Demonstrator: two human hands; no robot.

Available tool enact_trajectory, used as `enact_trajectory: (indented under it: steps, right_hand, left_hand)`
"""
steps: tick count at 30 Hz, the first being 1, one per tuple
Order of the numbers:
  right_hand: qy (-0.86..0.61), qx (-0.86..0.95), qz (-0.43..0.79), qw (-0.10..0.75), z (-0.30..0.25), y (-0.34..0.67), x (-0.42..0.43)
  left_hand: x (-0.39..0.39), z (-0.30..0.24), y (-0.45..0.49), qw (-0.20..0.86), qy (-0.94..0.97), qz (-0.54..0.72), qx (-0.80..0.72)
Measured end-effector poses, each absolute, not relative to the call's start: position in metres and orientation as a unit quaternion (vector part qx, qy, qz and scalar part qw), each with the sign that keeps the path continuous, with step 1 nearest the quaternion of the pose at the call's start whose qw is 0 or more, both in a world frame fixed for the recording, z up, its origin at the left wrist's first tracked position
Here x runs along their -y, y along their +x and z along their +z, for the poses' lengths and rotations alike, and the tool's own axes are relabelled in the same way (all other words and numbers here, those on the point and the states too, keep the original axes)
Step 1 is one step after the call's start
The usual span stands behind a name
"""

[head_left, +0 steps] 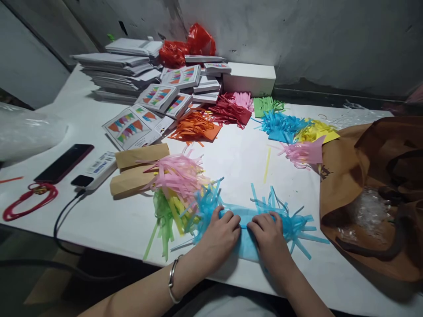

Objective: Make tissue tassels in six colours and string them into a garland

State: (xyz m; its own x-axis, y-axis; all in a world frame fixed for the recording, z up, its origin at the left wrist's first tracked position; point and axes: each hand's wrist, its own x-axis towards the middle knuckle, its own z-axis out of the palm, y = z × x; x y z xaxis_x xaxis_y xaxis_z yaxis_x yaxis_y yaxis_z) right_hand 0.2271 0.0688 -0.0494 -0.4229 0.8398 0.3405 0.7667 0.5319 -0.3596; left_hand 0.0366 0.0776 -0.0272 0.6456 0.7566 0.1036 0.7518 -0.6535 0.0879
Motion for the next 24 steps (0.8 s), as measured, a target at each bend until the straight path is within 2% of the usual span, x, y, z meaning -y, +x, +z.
enact_trajectory:
  steps: [2, 6, 9, 14, 18, 24]
  right_hand:
    - [-0.453, 0.856, 0.047, 0.244, -0.049, 0.225, -0.066]
    - [-0.454, 0.864, -0.002, 0.217, -0.049, 0.214, -0.067]
    - [-0.45, 0.861, -0.018, 0.236, -0.052, 0.207, -0.072]
    - [-0.486, 0.808, -0.01, 0.334, -0.042, 0.218, -0.083]
    - [-0.568, 0.707, -0.029, 0.422, -0.021, 0.258, -0.084]
    - [-0.673, 0.512, -0.161, 0.509, -0.005, 0.367, -0.04]
  left_hand:
    - [-0.08, -0.03, 0.039, 0.01, 0.905, 0.073, -0.419]
    - [-0.095, -0.03, 0.038, 0.06, 0.897, 0.099, -0.426]
    - [-0.097, -0.026, 0.033, 0.064, 0.891, 0.12, -0.433]
    - [-0.077, -0.033, 0.032, 0.083, 0.925, 0.182, -0.324]
    - [-0.073, -0.05, 0.033, 0.065, 0.913, 0.16, -0.368]
    - [-0.091, -0.066, 0.02, -0.025, 0.911, 0.151, -0.383]
